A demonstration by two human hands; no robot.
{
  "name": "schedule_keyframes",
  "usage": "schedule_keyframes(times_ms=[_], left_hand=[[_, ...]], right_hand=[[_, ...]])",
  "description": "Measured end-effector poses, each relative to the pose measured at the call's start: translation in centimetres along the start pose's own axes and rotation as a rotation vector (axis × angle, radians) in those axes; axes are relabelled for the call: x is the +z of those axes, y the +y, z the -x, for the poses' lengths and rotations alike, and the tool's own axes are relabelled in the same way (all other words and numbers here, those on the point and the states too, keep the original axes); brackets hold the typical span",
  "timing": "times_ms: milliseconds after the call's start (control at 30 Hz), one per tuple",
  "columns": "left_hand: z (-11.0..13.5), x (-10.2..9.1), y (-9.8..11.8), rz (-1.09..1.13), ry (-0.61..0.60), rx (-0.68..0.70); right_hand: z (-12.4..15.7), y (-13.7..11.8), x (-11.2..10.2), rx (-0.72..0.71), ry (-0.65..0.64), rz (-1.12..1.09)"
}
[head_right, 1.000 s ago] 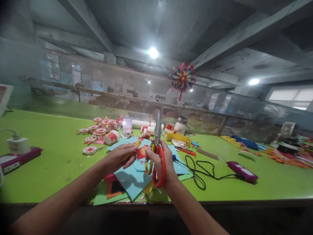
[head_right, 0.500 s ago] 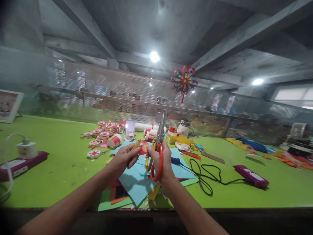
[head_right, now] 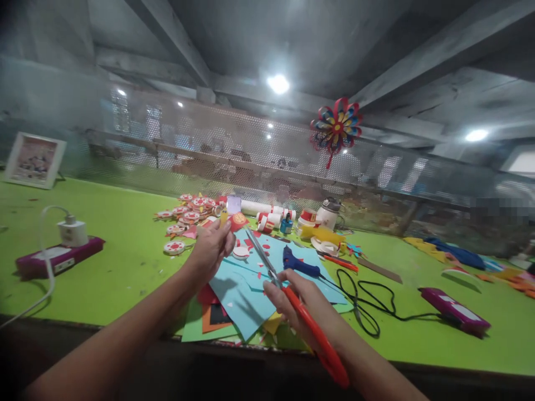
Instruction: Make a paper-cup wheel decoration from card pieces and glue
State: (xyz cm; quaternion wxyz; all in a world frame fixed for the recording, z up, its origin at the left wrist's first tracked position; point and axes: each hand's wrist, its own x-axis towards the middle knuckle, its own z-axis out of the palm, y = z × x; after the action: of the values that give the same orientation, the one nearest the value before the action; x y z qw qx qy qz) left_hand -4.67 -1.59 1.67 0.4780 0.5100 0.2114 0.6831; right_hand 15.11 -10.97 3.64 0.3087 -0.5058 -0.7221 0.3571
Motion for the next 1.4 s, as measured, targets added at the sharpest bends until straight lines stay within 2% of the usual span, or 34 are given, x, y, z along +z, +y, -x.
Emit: schedule_keyframes(times_ms=[200,400,533,1233,1400], left_hand=[[0.3,0.5,-0.3,0.036,-0.102,-0.083],[0.6,0.8,0.1,0.032,-0.165,-0.109],[0.7,0.8,0.3,0.038,-0.185,-0.116],[0.8,0.7,0.4,0.064,-0.178,-0.169],[0.8,0.8,0.5,0.064,-0.19,-0.158]], right_hand=[[-1.0,0.5,0.9,-0.076,0.029,0.013],[-1.5,0.4,2.1,-0.14,0.174,0.131],[-1.6,0.6,2.6,-0.137,0.221,0.135],[-1.5,0.5,2.8,-0.15,0.215,0.137],[-1.6,0.7,3.0,-0.159,0.248,0.126]])
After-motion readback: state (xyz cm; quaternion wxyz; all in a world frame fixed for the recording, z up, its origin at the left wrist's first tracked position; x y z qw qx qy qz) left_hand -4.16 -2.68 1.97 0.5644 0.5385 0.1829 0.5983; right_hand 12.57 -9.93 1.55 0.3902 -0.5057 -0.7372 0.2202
